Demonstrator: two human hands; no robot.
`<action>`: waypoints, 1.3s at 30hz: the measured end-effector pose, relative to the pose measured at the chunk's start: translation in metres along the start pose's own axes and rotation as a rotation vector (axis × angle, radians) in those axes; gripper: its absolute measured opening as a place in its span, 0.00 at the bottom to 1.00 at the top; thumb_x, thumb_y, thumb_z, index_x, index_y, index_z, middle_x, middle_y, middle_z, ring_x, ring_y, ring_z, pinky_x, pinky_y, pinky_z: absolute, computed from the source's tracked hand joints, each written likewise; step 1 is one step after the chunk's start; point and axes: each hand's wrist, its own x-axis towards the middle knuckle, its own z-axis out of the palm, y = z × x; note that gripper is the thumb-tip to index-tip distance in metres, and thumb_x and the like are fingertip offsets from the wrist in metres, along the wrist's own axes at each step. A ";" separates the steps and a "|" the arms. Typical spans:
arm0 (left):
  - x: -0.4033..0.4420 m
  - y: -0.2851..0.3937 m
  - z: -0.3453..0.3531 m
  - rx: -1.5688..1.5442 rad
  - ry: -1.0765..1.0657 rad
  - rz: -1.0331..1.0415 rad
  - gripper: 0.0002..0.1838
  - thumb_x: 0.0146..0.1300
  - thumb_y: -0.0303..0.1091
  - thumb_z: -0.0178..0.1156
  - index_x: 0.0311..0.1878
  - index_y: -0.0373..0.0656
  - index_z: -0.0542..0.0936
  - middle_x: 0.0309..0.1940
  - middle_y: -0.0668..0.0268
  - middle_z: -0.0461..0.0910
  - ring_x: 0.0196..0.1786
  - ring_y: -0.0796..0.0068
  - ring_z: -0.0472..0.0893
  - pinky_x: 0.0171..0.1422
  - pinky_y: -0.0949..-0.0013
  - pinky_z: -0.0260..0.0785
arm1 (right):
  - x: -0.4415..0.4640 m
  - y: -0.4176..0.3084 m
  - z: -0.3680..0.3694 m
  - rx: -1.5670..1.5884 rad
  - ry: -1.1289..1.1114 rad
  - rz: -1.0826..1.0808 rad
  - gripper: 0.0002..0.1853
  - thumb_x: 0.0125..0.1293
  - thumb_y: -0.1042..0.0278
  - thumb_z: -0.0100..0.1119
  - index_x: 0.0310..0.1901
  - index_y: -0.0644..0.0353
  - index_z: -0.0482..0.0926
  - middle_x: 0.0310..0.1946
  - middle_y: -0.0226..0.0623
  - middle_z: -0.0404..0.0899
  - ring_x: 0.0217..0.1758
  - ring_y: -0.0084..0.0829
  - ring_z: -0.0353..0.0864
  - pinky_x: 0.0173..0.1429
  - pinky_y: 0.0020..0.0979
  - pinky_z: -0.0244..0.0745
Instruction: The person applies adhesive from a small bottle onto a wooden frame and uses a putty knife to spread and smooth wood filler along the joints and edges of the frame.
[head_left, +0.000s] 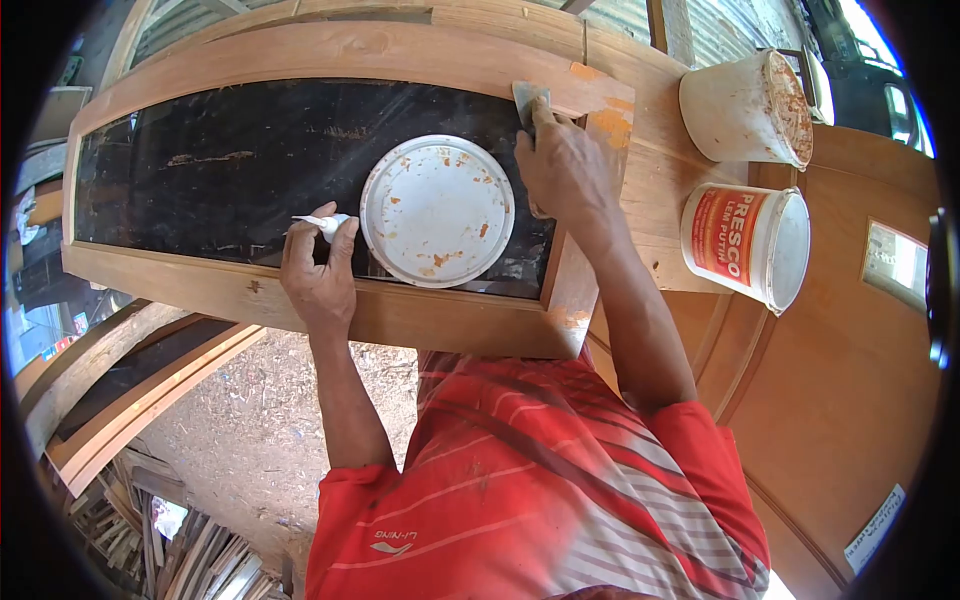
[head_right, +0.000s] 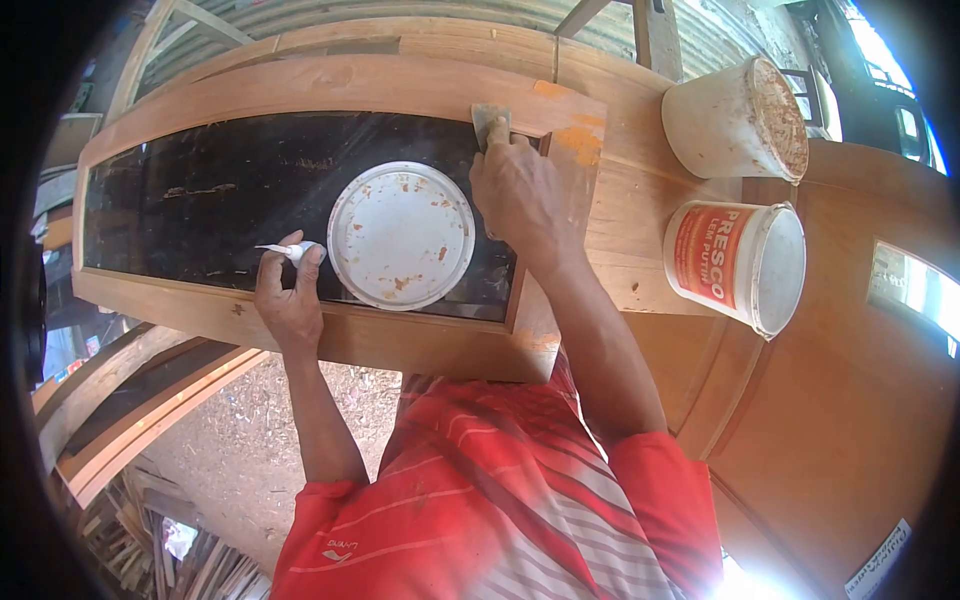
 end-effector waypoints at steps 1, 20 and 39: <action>0.000 -0.001 -0.001 0.004 -0.002 0.007 0.17 0.70 0.40 0.75 0.51 0.37 0.86 0.52 0.59 0.90 0.54 0.66 0.85 0.63 0.62 0.74 | 0.002 0.000 -0.003 0.008 -0.006 -0.033 0.21 0.76 0.60 0.58 0.61 0.68 0.81 0.40 0.63 0.87 0.46 0.58 0.89 0.54 0.51 0.83; -0.003 -0.007 -0.002 -0.024 -0.092 0.013 0.15 0.67 0.29 0.74 0.54 0.33 0.87 0.52 0.55 0.87 0.54 0.61 0.85 0.63 0.59 0.75 | -0.038 0.048 -0.122 0.288 0.044 -0.101 0.20 0.78 0.70 0.54 0.66 0.67 0.82 0.43 0.58 0.88 0.40 0.38 0.89 0.50 0.39 0.82; 0.001 0.010 0.010 0.197 -0.011 -0.020 0.17 0.72 0.38 0.72 0.54 0.33 0.86 0.46 0.54 0.87 0.49 0.59 0.85 0.58 0.58 0.76 | 0.160 0.350 -0.203 -0.617 -0.138 -0.098 0.15 0.73 0.66 0.59 0.54 0.64 0.88 0.45 0.50 0.90 0.48 0.41 0.89 0.56 0.40 0.81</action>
